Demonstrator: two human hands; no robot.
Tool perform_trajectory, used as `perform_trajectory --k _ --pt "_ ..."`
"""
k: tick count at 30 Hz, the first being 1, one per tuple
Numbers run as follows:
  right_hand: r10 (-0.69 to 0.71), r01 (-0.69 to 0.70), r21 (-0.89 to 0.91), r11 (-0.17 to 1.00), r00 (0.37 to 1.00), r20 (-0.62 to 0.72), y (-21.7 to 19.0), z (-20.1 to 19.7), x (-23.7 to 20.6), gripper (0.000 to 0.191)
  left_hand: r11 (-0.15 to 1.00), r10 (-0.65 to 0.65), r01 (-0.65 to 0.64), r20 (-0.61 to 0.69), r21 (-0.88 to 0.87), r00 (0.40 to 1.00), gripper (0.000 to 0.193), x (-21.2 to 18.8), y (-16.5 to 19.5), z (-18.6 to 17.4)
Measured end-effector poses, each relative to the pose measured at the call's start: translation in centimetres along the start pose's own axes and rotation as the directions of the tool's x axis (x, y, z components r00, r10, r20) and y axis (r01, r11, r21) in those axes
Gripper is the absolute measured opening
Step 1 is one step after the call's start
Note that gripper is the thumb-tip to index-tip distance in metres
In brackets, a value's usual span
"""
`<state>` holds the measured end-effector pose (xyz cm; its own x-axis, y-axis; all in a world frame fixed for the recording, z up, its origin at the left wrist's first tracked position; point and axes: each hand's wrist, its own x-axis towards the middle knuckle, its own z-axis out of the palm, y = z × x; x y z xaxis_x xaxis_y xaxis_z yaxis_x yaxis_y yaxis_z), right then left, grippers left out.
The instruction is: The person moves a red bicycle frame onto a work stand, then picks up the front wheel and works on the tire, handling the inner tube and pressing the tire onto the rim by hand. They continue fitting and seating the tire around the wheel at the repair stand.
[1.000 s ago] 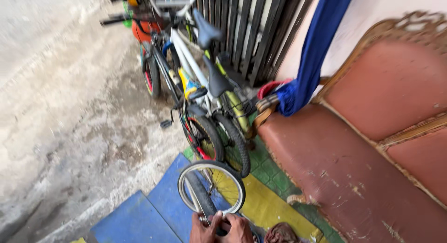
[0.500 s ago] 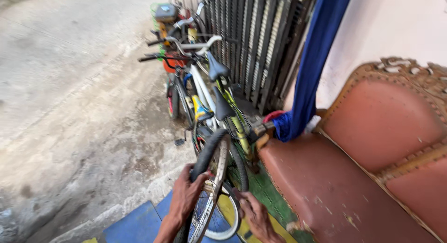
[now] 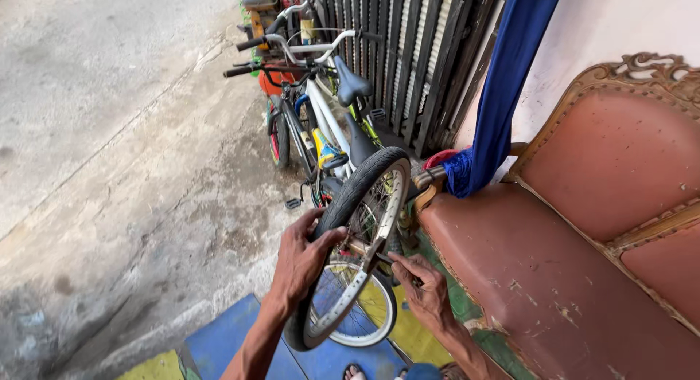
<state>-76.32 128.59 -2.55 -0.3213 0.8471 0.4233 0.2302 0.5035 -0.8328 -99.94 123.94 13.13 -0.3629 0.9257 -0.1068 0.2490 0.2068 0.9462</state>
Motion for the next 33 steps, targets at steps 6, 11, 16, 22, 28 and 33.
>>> perform_trajectory --k 6,11,16,22,28,33 --pt "0.170 -0.166 0.041 0.985 0.975 -0.145 -1.8 2.2 1.7 0.029 0.984 0.081 -0.078 0.016 -0.159 0.997 0.052 0.4 -0.9 -0.8" --pt "0.036 -0.034 0.023 0.999 0.997 -0.075 -3.3 5.2 4.7 0.028 0.994 -0.017 0.017 0.001 -0.106 1.000 0.054 1.0 -1.3 -0.3" --pt "-0.095 0.092 -0.068 0.993 0.994 -0.049 -2.9 7.5 6.7 0.029 0.996 -0.016 0.008 -0.085 -0.093 0.996 0.051 2.4 -2.0 0.6" --pt "-0.223 0.224 -0.028 0.974 0.974 0.025 1.0 8.3 10.4 0.022 0.976 -0.075 0.020 -0.250 -0.217 0.965 0.051 5.4 -3.0 3.4" --pt "-0.025 0.007 0.059 0.998 0.949 0.315 3.7 6.0 14.9 0.027 0.945 -0.218 0.085 -0.415 -0.315 0.884 0.050 8.2 -3.0 7.7" --pt "-0.022 -0.118 0.240 0.964 0.857 0.514 5.8 4.4 17.8 0.027 0.929 -0.336 0.182 -0.526 -0.322 0.781 0.051 8.2 -2.7 9.6"
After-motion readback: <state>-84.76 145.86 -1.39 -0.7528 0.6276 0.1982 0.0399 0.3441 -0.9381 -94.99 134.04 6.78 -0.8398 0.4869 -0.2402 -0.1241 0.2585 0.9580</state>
